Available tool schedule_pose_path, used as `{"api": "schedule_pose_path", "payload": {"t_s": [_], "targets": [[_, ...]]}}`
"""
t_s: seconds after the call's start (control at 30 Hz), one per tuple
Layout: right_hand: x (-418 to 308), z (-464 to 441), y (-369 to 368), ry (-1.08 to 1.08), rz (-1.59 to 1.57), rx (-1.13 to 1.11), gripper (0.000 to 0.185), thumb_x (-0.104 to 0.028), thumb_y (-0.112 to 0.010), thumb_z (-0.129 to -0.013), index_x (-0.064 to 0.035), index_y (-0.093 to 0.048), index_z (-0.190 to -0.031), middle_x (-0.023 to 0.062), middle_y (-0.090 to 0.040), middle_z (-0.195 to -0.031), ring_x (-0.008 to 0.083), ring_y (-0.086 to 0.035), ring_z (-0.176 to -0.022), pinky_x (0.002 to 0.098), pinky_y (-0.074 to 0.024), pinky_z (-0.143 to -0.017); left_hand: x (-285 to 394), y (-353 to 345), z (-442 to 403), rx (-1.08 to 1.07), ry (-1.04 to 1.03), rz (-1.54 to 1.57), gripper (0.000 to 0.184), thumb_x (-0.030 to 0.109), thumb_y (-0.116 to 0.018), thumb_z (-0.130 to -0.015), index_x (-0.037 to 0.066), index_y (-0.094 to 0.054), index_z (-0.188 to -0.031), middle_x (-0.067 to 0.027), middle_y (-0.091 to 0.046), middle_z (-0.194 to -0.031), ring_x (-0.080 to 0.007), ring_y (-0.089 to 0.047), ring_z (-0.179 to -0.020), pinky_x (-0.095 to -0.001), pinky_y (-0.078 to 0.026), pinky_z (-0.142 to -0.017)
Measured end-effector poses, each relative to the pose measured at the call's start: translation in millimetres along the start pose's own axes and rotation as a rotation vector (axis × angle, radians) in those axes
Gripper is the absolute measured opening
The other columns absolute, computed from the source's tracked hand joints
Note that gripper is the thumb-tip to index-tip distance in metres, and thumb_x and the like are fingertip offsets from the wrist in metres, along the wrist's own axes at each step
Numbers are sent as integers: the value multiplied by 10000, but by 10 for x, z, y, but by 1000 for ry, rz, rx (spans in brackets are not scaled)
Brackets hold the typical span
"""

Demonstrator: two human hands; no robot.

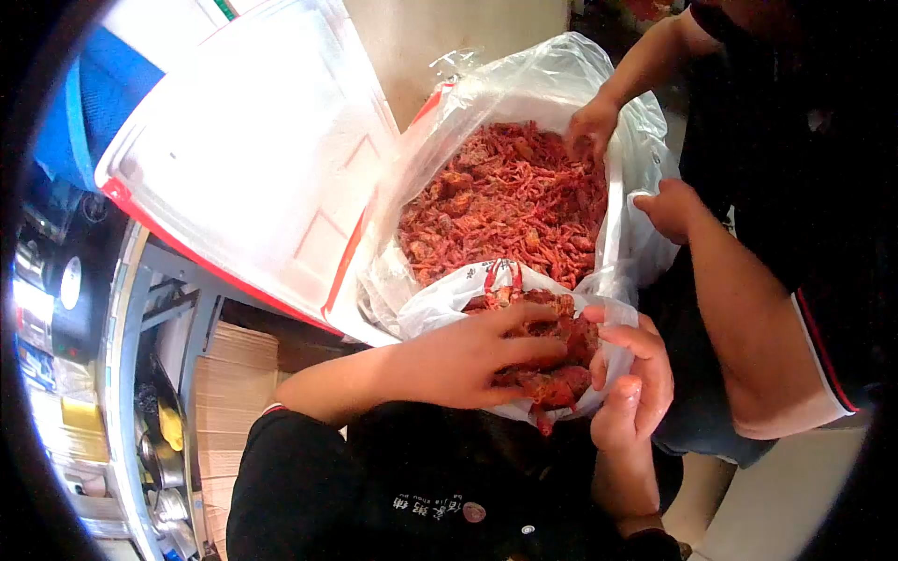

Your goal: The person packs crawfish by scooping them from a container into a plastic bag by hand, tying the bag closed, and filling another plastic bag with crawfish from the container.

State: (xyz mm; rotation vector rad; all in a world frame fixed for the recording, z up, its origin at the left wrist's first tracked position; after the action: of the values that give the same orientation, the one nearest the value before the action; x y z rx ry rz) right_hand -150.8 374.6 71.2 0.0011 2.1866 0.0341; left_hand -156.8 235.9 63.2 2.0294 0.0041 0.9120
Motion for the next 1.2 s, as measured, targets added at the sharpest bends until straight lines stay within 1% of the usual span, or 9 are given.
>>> {"api": "schedule_pose_path", "payload": {"t_s": [0.1,0.23,0.37,0.53,0.63,0.73,0.87,1.03,1.2], "targets": [[-21,2,19,-7,25,0,434,-389,-468,-893,26,-566,-970,208,-610,-1010,101,-454,-535,235,-390,-504,-510,332,106,178,270,166,316,111,-634,-722,44,-593,-1028,-155,-516,-1145,-268,-547,-976,-372,-477,-804],[15,5,37,10,42,-6,429,-386,-471,-892,26,-569,-966,211,-613,-1006,101,-457,-538,229,-388,-506,-1988,556,301,265,677,-139,275,140,-602,-731,20,-618,-977,-180,-583,-998,-280,-590,-900,-363,-465,-823],[65,-14,39,15,39,-9,411,-368,-492,-882,26,-576,-963,215,-615,-1008,106,-469,-548,230,-393,-495,-3190,529,371,276,766,-492,281,119,-568,-745,18,-619,-1001,-212,-566,-1078,-341,-563,-985,-405,-441,-872],[132,-76,-44,-63,26,-55,400,-358,-516,-869,24,-595,-961,217,-616,-1020,131,-503,-592,222,-394,-462,-3635,553,385,319,951,-712,296,59,-520,-755,-13,-582,-1036,-243,-545,-1120,-379,-538,-1032,-432,-430,-895],[218,-109,-64,-79,57,-82,407,-365,-517,-866,22,-598,-963,212,-614,-1029,155,-537,-638,240,-423,-485,-3752,516,395,-21,1051,-703,341,21,-493,-755,-8,-539,-1092,-259,-536,-1129,-400,-522,-1053,-448,-427,-894],[277,-128,-85,-116,55,-85,409,-370,-513,-867,18,-599,-959,207,-619,-1015,185,-569,-707,262,-448,-513,-3493,716,361,309,847,-709,330,36,-527,-723,26,-541,-1052,-240,-590,-1017,-404,-554,-973,-437,-443,-850],[354,-129,-103,-111,96,-100,409,-376,-510,-867,12,-599,-960,209,-620,-1003,211,-584,-751,276,-466,-546,-3342,846,364,391,991,-410,351,77,-573,-697,12,-529,-1039,-234,-604,-966,-393,-571,-928,-425,-446,-832],[385,-126,-129,-198,77,-118,406,-373,-507,-870,12,-598,-961,210,-616,-1010,212,-577,-723,274,-462,-541,-3420,888,52,566,743,-310,535,126,-639,-649,4,-480,-1145,-244,-578,-1053,-372,-539,-1036,-406,-420,-900],[364,-146,-129,-136,76,-109,390,-357,-523,-865,10,-596,-977,205,-613,-1018,184,-558,-679,268,-446,-522,-3800,549,-144,15,1052,-427,497,148,-609,-658,-39,-523,-1110,-271,-540,-1134,-369,-507,-1095,-406,-403,-943]]}}
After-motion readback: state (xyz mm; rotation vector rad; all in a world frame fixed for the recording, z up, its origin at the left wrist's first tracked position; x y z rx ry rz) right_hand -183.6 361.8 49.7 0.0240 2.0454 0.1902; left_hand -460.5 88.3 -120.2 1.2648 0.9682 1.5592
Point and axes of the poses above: each hand's wrist, its own z-axis away from the middle knuckle, its own y-axis out of the back of the hand, x = y × z, the point moved 8 cm from there along -z, towards the middle knuckle
